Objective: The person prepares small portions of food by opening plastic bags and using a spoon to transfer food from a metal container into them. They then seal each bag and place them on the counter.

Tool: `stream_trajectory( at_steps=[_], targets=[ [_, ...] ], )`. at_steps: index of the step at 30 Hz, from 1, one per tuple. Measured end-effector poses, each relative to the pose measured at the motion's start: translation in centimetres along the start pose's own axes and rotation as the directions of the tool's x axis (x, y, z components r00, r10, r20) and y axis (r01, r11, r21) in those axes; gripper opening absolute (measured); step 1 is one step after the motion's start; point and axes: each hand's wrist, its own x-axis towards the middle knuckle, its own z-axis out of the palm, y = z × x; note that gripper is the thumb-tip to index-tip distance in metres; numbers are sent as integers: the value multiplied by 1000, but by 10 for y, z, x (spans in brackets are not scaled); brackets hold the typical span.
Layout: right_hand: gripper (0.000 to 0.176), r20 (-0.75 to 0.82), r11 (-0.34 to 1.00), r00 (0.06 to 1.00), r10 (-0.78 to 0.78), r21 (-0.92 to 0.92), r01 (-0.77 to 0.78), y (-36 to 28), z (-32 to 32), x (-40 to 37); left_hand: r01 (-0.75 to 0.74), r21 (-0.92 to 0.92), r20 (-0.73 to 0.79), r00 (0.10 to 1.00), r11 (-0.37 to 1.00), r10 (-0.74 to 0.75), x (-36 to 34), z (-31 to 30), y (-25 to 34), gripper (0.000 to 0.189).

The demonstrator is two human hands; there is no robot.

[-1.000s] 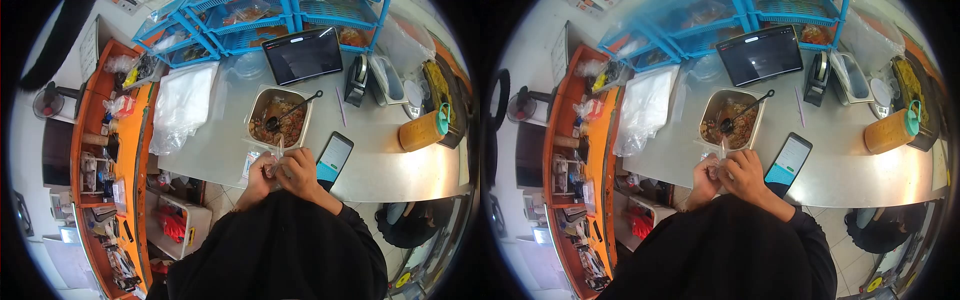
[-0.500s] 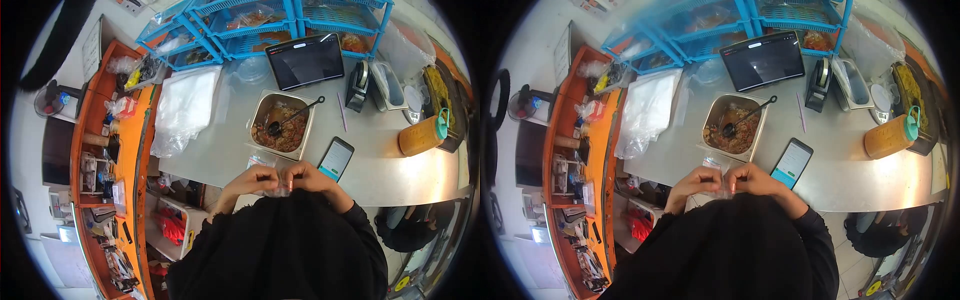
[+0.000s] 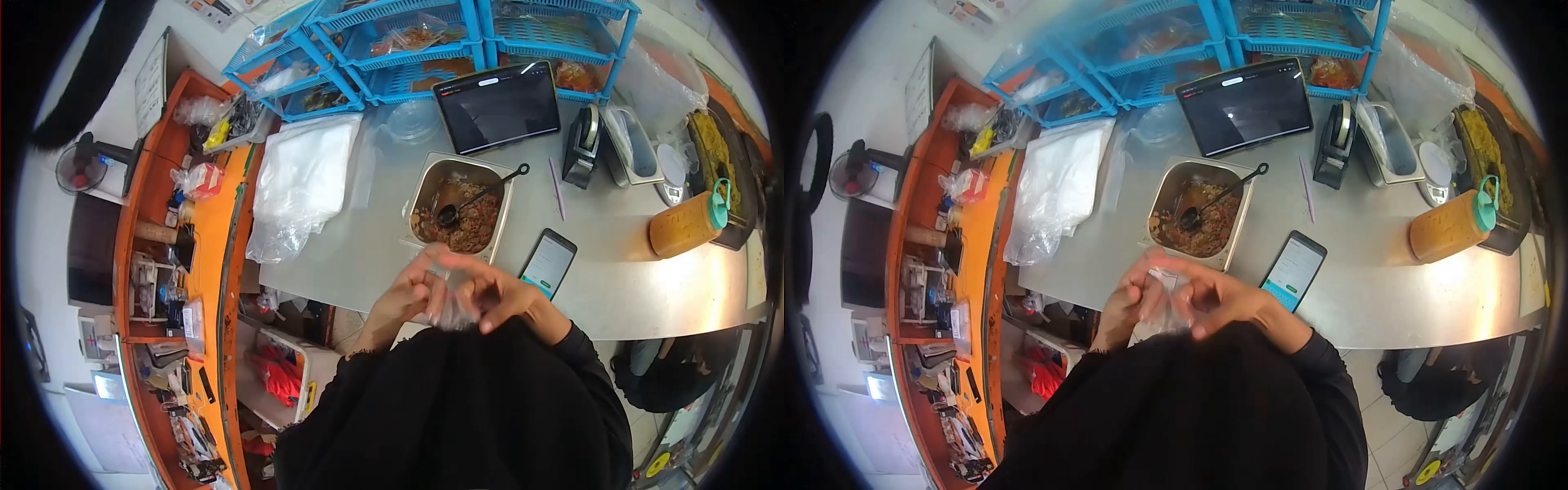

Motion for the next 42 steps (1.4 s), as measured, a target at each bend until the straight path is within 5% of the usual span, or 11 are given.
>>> stream_trajectory(
  at_steps=[3, 4, 6, 9, 11, 19, 23, 26, 34, 37, 42],
  targets=[
    [66, -462, 986, 874, -147, -137, 94, -6, 9, 9, -134, 352, -136, 972, 926, 193, 7, 9, -3, 65],
    [55, -543, 752, 700, -464, -659, -13, -2, 6, 14, -159, 562, -139, 949, 812, 282, 9, 11, -6, 68],
    [30, -204, -15, 465, -861, -905, -425, -5, 7, 24, -61, 711, -206, 935, 701, 290, 9, 4, -18, 69],
    [29, -248, 3, 531, -811, -908, -419, 18, -5, 17, -15, 827, -283, 853, 562, 439, 20, -4, -36, 59],
    [30, -251, -15, 595, -764, -914, -405, 22, -3, 16, 141, 933, 147, 689, -330, 710, 35, -8, -30, 46],
    [34, -343, -10, 607, -717, -866, -501, 26, 0, 15, 180, 940, 105, 653, -288, 750, 22, -16, -40, 18],
    [32, -243, -83, 705, -666, -915, -394, 19, 9, 17, 101, 995, -52, 641, -16, 766, 24, -12, -37, 29],
    [29, -320, -1, 685, -654, -906, -424, 19, 8, 19, 26, 934, 250, 665, -356, 704, 15, -3, -40, 26],
    [34, -262, 13, 572, -778, -916, -401, 16, 2, 16, 173, 851, 281, 647, -496, 709, 15, 0, -41, 44],
    [32, -356, 169, 489, -796, -907, -385, 12, 3, 17, 136, 698, 230, 887, -703, 401, 16, 21, -18, 46],
    [32, -599, 430, 525, -605, -801, -418, -5, 10, 18, 4, 943, 97, 954, -333, 284, 9, 6, -16, 55]
  ],
)
